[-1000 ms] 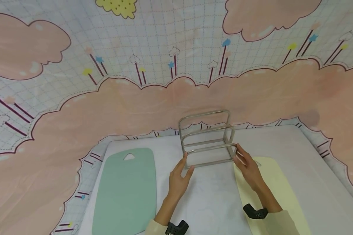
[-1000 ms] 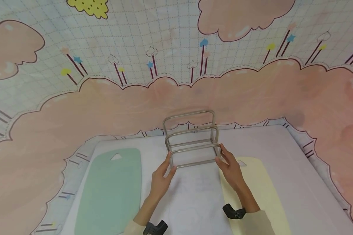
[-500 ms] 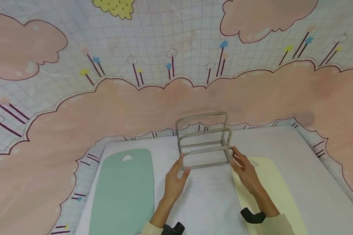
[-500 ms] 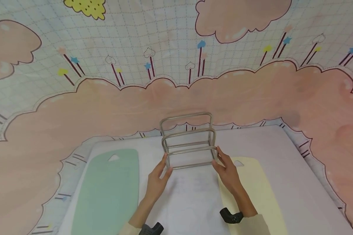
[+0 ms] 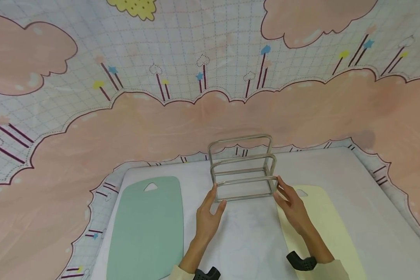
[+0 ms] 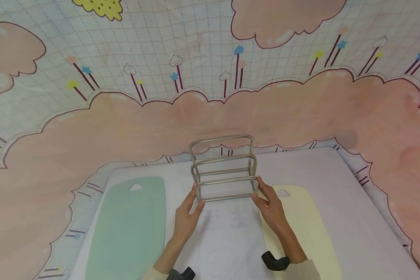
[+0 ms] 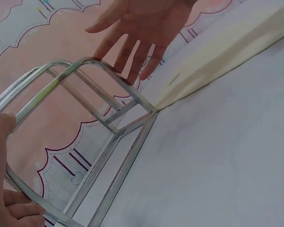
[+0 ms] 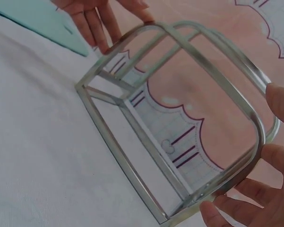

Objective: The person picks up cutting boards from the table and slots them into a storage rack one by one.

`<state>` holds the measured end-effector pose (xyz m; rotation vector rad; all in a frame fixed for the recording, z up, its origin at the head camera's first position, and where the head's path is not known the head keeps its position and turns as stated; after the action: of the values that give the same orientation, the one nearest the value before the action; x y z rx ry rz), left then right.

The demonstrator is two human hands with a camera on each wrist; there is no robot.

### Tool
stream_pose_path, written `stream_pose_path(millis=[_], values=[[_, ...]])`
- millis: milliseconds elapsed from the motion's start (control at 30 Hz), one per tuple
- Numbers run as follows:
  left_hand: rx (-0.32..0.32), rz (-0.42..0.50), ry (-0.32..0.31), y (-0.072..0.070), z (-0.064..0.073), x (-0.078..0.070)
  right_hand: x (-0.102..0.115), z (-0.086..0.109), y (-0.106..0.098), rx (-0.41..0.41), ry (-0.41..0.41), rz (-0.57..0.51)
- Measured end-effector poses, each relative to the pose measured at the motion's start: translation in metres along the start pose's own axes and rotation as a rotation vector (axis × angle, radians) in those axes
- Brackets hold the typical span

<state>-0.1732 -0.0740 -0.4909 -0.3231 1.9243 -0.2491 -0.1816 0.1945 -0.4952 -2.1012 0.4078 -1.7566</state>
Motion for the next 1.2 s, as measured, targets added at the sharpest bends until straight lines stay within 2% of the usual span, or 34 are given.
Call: stream_pose_path(millis=[233,400,500,633,867,1000,1200], values=[[-0.047,-0.036,0.011,-0.006,0.001,-0.002,0.007,-0.003,0.000,0.038,-0.066,0.027],[-0.053,0.000,-0.053,-0.012,0.000,0.001,0.011,-0.008,0.005,0.050,-0.087,0.000],[-0.084,0.017,-0.083,-0.020,0.000,0.005,0.015,-0.010,0.013,0.072,-0.081,-0.017],[-0.110,0.023,-0.087,-0.030,0.002,0.007,0.020,-0.010,0.022,0.090,-0.084,0.006],[-0.084,0.043,-0.077,-0.024,0.011,-0.002,0.019,-0.003,0.015,0.066,-0.069,0.048],[-0.094,0.038,-0.063,-0.025,0.016,-0.003,0.023,-0.001,0.015,0.074,-0.080,0.006],[-0.104,0.017,-0.055,-0.032,0.017,-0.002,0.028,0.005,0.019,0.073,-0.077,-0.012]])
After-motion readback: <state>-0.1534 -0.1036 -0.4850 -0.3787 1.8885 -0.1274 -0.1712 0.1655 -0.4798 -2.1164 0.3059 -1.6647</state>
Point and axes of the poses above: each hand's wrist, its own z-axis away from the middle knuckle, its own y-axis out of the palm, x = y × z, the point moved 8 cm from there along -z, towards the middle knuckle, and after that the axes turned 6 degrees about z, right-handed, at the moved point
